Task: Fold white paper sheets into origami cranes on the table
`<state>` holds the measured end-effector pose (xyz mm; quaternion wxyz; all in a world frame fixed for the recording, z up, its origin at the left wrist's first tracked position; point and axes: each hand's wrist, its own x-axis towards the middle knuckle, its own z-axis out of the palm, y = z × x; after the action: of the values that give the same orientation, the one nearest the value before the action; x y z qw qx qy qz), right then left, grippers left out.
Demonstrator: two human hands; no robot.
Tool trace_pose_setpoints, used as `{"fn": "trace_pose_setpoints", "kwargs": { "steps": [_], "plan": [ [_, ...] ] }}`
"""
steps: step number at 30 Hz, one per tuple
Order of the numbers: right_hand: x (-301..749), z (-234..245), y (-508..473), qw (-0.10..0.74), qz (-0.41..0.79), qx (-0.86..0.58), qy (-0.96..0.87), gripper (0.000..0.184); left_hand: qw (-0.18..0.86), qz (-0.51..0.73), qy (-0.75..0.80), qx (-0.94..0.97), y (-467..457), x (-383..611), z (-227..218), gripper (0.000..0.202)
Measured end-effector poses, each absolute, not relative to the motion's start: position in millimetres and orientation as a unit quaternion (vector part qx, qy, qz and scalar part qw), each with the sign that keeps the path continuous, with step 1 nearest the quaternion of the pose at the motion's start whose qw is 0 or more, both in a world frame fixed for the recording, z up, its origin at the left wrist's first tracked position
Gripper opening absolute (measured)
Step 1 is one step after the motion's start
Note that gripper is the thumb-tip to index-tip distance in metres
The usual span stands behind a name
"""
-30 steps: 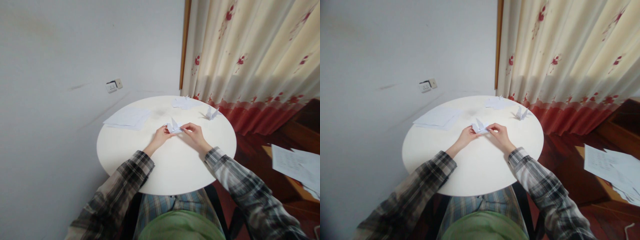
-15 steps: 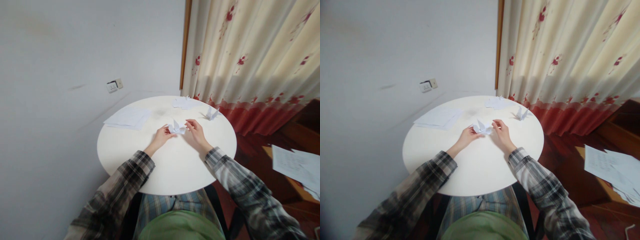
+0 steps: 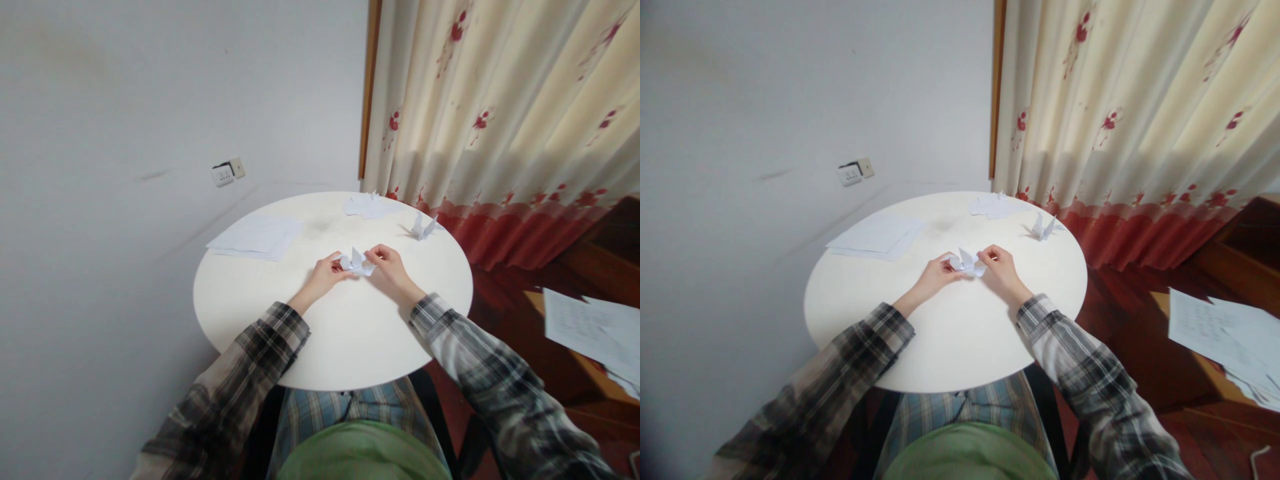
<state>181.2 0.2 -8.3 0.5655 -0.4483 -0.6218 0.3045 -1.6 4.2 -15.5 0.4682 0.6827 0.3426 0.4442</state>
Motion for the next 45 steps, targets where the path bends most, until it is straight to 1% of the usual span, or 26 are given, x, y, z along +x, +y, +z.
{"fn": "trace_pose_setpoints", "kwargs": {
  "steps": [6,14,21,25,30,34,45],
  "plan": [
    [179.6,-7.4,-0.9,0.577,0.344,-0.423,-0.608,0.028,0.426,0.431,0.343,0.718,4.5,-3.9,-14.4,0.031],
    [177.9,-6.5,0.6,0.579,0.369,-0.426,-0.589,0.030,0.409,0.421,0.365,0.723,-3.0,-2.1,-5.8,0.029],
    [180.1,-4.8,-0.4,0.564,0.398,-0.405,-0.600,0.035,0.381,0.475,0.404,0.683,0.7,-2.6,-5.7,0.027],
    [178.4,-1.9,-5.3,0.557,0.417,-0.389,-0.604,0.030,0.376,0.501,0.411,0.663,3.7,-4.1,-6.9,0.028],
    [177.3,-2.0,-5.9,0.566,0.403,-0.382,-0.609,0.024,0.393,0.508,0.401,0.653,5.4,-4.1,-9.4,0.030],
    [178.2,-3.3,-4.2,0.561,0.381,-0.398,-0.617,0.024,0.421,0.501,0.393,0.646,7.2,-3.6,-11.6,0.032],
    [181.1,-7.8,-3.5,0.569,0.333,-0.386,-0.645,0.017,0.523,0.469,0.360,0.613,8.8,-0.4,-11.1,0.041]
  ]
}}
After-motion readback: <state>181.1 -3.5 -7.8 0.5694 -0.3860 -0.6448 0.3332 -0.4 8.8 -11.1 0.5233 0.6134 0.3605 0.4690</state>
